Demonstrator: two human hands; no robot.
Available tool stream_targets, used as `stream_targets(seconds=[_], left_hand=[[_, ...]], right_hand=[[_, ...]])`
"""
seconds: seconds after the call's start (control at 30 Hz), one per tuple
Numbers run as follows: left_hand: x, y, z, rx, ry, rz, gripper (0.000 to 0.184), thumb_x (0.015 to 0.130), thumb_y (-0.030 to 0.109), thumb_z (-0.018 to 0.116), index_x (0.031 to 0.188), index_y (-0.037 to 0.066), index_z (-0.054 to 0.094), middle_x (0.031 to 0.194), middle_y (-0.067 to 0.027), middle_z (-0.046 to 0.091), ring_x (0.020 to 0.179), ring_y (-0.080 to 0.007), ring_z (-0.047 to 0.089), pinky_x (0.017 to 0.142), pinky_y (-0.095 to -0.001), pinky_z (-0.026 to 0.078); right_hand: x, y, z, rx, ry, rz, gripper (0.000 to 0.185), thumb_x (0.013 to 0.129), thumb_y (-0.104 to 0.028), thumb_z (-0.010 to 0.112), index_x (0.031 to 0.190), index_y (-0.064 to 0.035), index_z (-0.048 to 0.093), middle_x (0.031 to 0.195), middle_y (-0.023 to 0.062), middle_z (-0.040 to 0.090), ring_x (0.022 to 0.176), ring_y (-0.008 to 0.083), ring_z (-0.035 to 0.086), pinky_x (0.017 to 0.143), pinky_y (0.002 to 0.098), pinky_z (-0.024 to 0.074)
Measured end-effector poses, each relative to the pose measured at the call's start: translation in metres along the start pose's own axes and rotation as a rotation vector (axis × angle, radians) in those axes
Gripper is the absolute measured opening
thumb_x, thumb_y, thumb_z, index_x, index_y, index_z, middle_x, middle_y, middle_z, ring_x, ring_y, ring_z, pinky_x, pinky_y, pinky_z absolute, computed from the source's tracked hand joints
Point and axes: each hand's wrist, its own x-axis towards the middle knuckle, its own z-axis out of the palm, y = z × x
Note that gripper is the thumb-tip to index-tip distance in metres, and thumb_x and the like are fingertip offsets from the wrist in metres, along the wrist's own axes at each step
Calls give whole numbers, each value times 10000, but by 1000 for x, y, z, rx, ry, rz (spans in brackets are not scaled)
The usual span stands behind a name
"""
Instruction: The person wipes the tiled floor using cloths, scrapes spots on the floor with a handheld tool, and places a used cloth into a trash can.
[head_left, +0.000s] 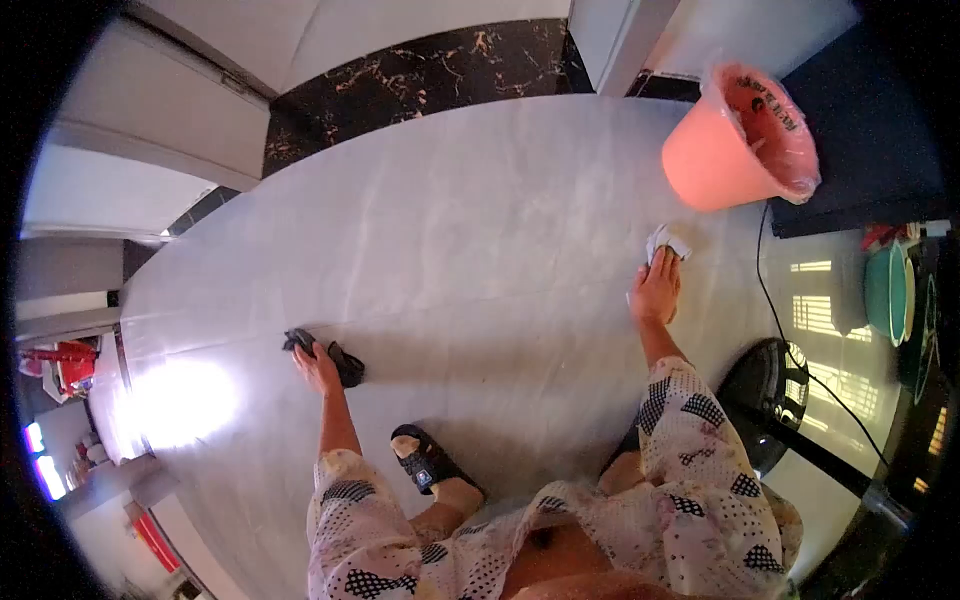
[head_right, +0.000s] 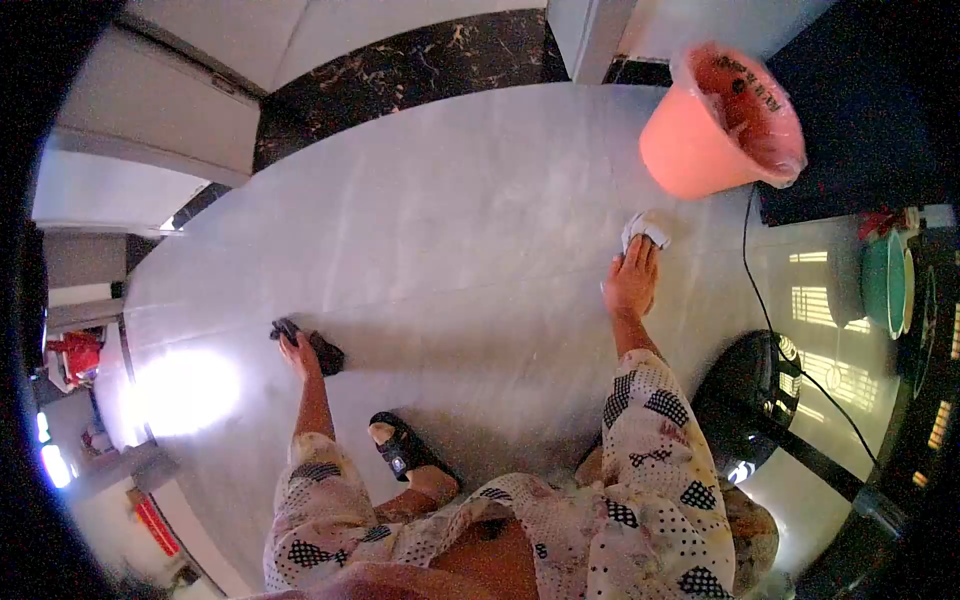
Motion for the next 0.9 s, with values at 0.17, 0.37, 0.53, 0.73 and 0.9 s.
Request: stream_targets(seconds=[0.17,0.37,0.53,0.73,0.9], left_hand=[[75,93,44,-72,-120,232,555,938,361,455,1383,43,361,1450,-160,310,1324,-326,310,1077,-406,277],[149,281,168,23,-133,634,530,910,334,482,1361,65,414,1422,-156,374,1310,-315,343,1065,-399,300],[63,474,240,-88,-274,969,472,844,283,575,1259,63,530,1350,-167,463,1261,-316,417,1052,-392,328],[-141,553,262,-360,-557,1347,350,772,150,594,1114,77,603,1217,-111,568,1138,-278,520,977,-401,406],[-243,481,225,-468,-714,1524,321,734,125,626,1054,103,625,1136,-83,604,1062,-265,557,932,-388,437]], right_hand=[[-1,-1,-4,-16,-31,4,539,893,-223,484,1348,24,334,1396,204,355,1306,384,305,1076,449,262],[5,1,-5,24,-99,17,570,858,-215,507,1349,23,339,1396,216,352,1299,393,314,1071,476,262],[0,1,-7,-9,-150,40,597,857,-245,503,1363,21,329,1404,206,349,1323,382,291,1084,475,237],[0,1,-10,40,-153,41,583,846,-214,505,1356,11,334,1407,185,355,1332,372,287,1083,475,240],[1,2,-17,101,-89,10,546,846,-177,483,1342,14,353,1386,190,386,1298,393,326,1069,469,261]])
